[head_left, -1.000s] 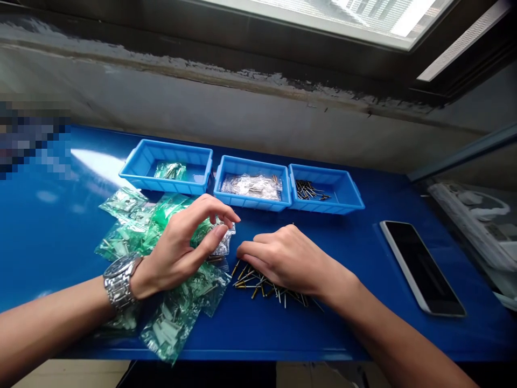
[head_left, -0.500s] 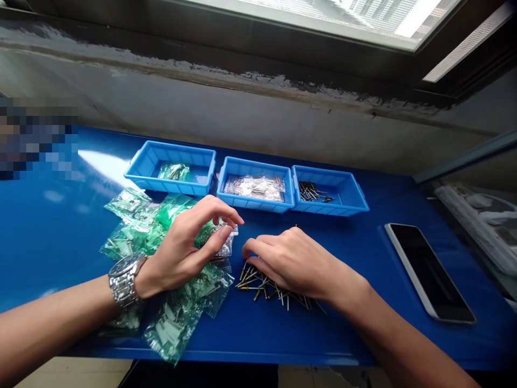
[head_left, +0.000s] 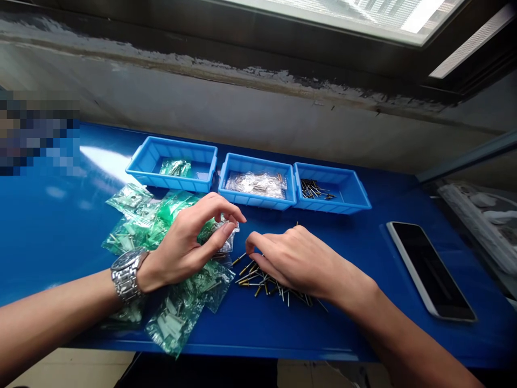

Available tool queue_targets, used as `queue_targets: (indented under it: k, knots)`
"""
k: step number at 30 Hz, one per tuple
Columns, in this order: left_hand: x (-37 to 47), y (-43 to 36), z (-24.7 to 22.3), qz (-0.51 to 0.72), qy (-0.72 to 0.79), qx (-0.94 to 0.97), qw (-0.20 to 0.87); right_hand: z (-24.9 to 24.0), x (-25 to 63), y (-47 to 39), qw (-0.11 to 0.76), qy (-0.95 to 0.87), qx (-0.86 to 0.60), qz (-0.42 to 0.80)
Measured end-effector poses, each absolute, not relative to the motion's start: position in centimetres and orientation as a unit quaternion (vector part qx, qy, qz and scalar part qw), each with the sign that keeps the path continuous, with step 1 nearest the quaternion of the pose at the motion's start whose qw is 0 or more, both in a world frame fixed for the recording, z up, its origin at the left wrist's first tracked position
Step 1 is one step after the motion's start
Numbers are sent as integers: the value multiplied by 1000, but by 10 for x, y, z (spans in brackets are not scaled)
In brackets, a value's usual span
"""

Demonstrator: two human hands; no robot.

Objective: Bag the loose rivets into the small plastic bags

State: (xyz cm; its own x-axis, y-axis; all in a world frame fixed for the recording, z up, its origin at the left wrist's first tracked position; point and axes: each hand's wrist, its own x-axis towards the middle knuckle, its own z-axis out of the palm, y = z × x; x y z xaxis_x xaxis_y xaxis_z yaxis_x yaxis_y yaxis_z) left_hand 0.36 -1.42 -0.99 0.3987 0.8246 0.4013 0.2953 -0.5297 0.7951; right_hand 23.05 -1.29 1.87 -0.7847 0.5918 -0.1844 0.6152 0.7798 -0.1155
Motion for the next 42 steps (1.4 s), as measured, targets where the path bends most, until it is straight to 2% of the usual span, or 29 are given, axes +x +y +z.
queue_targets:
  k: [18, 20, 26, 29, 35, 42]
  knots:
    - [5, -14, -10, 400, 372, 772, 326, 11, 234, -4, 30, 945, 307, -106]
    - [5, -14, -11, 406, 372, 770, 322, 11, 237, -3, -9, 942, 310, -126]
    - [5, -15, -11, 424, 343, 785, 295, 4, 241, -5, -240, 883, 341, -215]
    - [6, -14, -11, 412, 339, 800, 274, 1, 236, -8, -282, 843, 359, -283]
    - [5, -14, -12, 404, 344, 810, 250, 2, 230, -11, -288, 799, 384, -363]
    - [5, -13, -12, 407, 337, 808, 259, 4, 229, -10, -262, 790, 393, -391]
